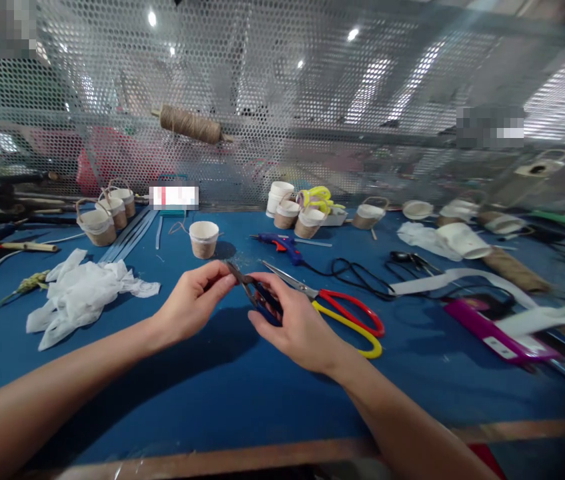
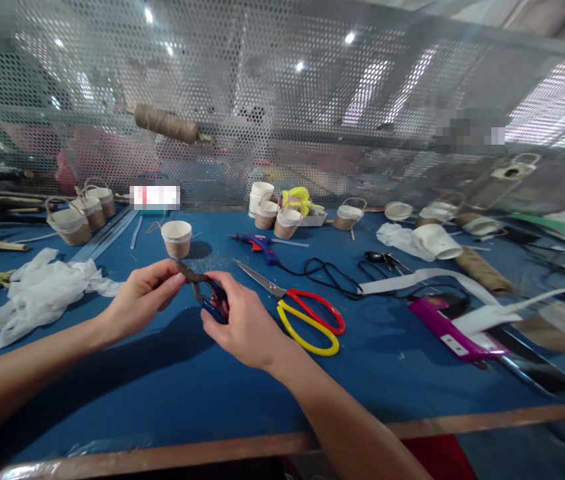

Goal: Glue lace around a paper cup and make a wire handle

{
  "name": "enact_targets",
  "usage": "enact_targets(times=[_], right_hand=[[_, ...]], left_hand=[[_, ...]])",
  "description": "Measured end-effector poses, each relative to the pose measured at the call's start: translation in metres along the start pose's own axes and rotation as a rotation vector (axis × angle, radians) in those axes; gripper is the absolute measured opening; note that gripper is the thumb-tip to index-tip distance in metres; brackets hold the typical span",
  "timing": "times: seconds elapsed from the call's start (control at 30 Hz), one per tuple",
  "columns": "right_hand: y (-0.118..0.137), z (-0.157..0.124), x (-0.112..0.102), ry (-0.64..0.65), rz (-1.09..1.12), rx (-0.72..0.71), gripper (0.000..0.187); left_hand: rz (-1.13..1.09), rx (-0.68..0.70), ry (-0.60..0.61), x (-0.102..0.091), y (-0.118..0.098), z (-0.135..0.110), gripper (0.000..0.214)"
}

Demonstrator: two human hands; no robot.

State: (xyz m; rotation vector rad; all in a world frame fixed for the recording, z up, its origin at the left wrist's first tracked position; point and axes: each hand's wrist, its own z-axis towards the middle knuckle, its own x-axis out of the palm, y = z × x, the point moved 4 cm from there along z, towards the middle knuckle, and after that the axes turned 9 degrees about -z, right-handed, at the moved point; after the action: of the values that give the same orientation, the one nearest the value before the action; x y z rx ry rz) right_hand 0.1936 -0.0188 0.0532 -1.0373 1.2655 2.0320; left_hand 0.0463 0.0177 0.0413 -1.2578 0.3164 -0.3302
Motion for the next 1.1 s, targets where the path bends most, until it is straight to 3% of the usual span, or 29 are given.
enact_targets(times=[0.13,0.23,0.33,0.5,0.57,0.7,0.8,1.0,1.1], right_hand=[[0.001,-0.002,-0.003,0.013,-0.017,-0.014,0.036],[0.001,-0.003,-0.005,0.017,-0.003,-0.012,0.035],[0.0,-0.003,-0.002,0.047,0.054,0.01,0.033],[-0.002,-0.001,0.002,0.032,0.069,0.039,0.035],[-0.002,0.0,0.001,0.02,0.051,0.036,0.037],[-0.002,0.001,-0.002,0.025,0.007,0.018,0.039],[-0.002,0.001,-0.004,0.035,-0.019,0.021,0.04],[-0.002,-0.003,-0.002,0.072,0.077,0.029,0.034],[-0.006,-0.003,0.0,0.08,0.153,0.059,0.032]], left_hand=[[-0.397,-0.224,0.175,0.005,0.003,-0.001,0.027],[-0.547,-0.312,0.249,0.008,0.003,-0.002,0.029],[-0.434,-0.297,0.221,0.007,0.006,-0.002,0.027],[0.025,-0.014,-0.042,-0.002,0.002,0.001,0.019],[-0.025,-0.023,-0.047,-0.002,0.002,0.001,0.019],[-0.34,-0.178,0.054,0.002,0.005,0.002,0.026],[-0.459,-0.213,0.104,0.003,0.005,0.002,0.028],[-0.529,-0.283,0.203,0.005,0.007,0.002,0.027],[-0.365,-0.237,0.134,0.003,0.007,0.002,0.026]])
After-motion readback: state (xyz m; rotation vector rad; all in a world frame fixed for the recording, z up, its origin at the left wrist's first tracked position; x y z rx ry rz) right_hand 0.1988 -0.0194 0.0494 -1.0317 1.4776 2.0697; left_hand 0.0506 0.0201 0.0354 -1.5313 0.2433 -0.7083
